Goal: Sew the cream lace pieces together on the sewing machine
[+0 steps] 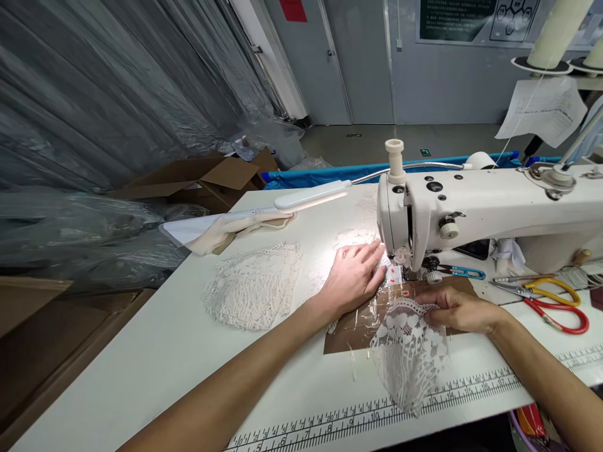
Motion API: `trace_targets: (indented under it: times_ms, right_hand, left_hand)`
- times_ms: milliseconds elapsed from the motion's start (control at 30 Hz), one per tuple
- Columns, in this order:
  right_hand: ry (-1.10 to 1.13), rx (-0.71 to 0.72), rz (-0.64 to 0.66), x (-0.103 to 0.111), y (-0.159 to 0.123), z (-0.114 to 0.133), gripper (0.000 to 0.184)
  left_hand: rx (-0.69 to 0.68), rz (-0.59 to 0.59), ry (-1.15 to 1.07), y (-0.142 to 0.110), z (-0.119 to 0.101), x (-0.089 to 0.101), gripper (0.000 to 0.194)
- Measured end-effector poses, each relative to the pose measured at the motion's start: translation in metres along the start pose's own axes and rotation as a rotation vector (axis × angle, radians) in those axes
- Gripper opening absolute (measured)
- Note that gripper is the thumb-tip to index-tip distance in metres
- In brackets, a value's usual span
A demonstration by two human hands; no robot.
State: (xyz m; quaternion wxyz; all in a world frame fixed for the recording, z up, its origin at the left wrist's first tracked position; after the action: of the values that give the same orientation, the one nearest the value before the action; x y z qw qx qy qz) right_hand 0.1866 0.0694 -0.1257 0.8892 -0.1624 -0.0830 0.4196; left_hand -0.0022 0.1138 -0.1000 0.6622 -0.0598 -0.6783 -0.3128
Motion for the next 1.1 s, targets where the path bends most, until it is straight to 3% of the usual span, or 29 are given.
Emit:
trace_targets:
  times_ms: [167, 400, 633, 767, 867, 1000, 1100]
  right_hand:
    - [0.179, -0.031, 0.018, -0.001, 0.001, -0.005, 0.040]
    - [0.260, -0.031, 0.008, -0.003, -0.001, -0.002, 0.038]
    - [0.311, -0.034, 0.050, -0.005, 0.000, -0.002, 0.042]
    - [0.304, 0.011, 0.069, -0.006, 0.000, 0.003, 0.041]
    - [0.247, 0.035, 0.049, -0.005, 0.000, 0.005, 0.038]
    - [0.158, 0.044, 0.000, -0.004, -0.001, 0.007, 0.041]
    - [-0.004, 0.071, -0.059, -0.001, -0.006, 0.014, 0.045]
  left_hand:
    - [0.045, 0.011, -0.064, 0.000, 0.005, -0.003, 0.036]
    - [0.046, -0.109, -0.033, -0.003, 0.002, 0.004, 0.027]
    - [-0.195, -0.192, -0.135, -0.001, -0.010, 0.010, 0.027]
    - [-0.243, -0.182, -0.285, -0.002, -0.013, 0.017, 0.035]
    - [-0.302, -0.077, -0.531, -0.005, -0.024, 0.026, 0.028]
    - [-0.229, 0.252, -0.922, -0.005, -0.039, 0.041, 0.029]
    - [-0.194, 0.454, -0.966, -0.007, -0.031, 0.060, 0.019]
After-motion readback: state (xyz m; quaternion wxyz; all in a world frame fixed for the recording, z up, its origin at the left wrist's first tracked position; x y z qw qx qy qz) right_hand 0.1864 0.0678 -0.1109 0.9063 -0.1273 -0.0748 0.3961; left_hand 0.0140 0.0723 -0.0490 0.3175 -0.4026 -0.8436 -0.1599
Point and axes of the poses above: each hand's wrist, its own y-axis towards the middle knuckle, its own x-axis out of the back of the hand, z = x × y, the point moved 5 cm from there along y, towards the middle knuckle, and after that the axes turned 1 degree about -x, right-handed, at the moved point
